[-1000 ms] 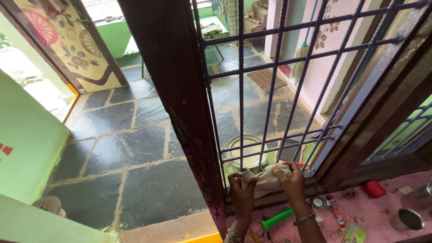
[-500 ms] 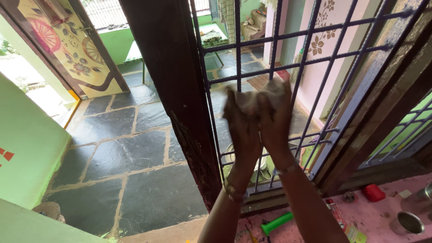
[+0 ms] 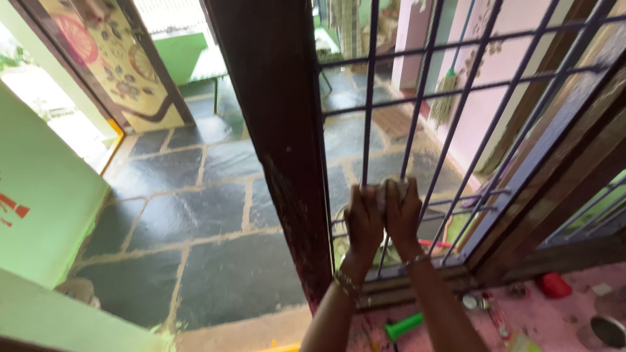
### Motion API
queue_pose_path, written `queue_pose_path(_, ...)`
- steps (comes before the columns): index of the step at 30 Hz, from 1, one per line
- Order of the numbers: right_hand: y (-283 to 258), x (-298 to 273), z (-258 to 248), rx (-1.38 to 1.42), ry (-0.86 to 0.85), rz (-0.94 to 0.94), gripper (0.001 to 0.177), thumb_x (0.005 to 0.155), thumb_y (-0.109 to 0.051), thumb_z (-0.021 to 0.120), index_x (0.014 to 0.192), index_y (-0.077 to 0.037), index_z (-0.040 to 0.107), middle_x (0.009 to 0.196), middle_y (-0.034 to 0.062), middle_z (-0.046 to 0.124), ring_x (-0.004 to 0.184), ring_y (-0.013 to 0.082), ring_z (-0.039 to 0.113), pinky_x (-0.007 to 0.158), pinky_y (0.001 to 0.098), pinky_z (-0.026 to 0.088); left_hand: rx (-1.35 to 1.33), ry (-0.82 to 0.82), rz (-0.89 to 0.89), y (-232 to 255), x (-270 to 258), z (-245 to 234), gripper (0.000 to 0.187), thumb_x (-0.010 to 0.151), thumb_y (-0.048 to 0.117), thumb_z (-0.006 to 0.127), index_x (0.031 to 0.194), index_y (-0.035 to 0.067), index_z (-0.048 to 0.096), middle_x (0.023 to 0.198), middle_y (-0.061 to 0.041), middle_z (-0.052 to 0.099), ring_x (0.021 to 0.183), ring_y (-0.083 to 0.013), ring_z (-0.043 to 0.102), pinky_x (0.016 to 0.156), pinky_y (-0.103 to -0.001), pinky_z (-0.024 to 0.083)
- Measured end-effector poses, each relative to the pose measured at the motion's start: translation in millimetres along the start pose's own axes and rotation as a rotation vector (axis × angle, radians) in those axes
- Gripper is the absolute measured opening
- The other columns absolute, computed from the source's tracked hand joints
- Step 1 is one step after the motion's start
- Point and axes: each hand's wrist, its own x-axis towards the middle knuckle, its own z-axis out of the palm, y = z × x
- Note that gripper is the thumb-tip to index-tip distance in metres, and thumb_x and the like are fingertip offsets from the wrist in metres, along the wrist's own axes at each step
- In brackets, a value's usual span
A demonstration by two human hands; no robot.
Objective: The person wipes the metal grills of a window using a white cloth, cleaning different sections of the bars one by one.
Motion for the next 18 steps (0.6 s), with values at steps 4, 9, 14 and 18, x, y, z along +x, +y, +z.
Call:
queue_pose_path(4,-30,33,-7,-0.053,-0.041,-0.047,0.032,0.107,-0.032,0.056,0.115,-0.001,0.056,0.08,0.0082,0.063,0.072,0.0138,0.061,0.062,0.0321,0.05,0.199,0.054,0.313,25,38,-1,0.031,0.112,0.024,0.045,0.115,-0.005,0.056,0.084,-0.028,0.064,0.059,-0.0286,0.064,0.05,-0.037,0.047)
queue_pose_path(9,-80,102,-7,0.087,-0.029,-0.193,0.029,0.111,-0.031,0.056,0.107,-0.003,0.055,0.085,0.0044,0.057,0.079,0.0107,0.053,0.069,0.0295,0.048,0.048,0.126,0.376,72,101,9,0.032,0.112,0.023,0.049,0.127,-0.005,0.053,0.089,-0.025,0.064,0.07,-0.0342,0.065,0.057,-0.04,0.049)
queue_pose_path(14,-85,90,0,0.033,0.036,-0.257,0.033,0.114,-0.033,0.053,0.1,-0.004,0.054,0.083,0.0047,0.055,0.079,0.012,0.052,0.071,0.0293,0.046,-0.124,0.074,0.171,80,97,4,0.029,0.113,0.027,0.045,0.101,0.002,0.054,0.07,-0.014,0.06,0.058,-0.0274,0.066,0.05,-0.038,0.047)
queue_pose_path(18,-64,67,3,0.041,0.049,-0.186,0.034,0.111,-0.035,0.054,0.1,-0.003,0.056,0.081,0.0055,0.057,0.077,0.0122,0.054,0.068,0.0299,0.046,-0.113,0.053,0.166,54,75,4,0.032,0.112,0.03,0.043,0.1,0.003,0.054,0.065,-0.012,0.057,0.052,-0.0245,0.063,0.046,-0.037,0.044)
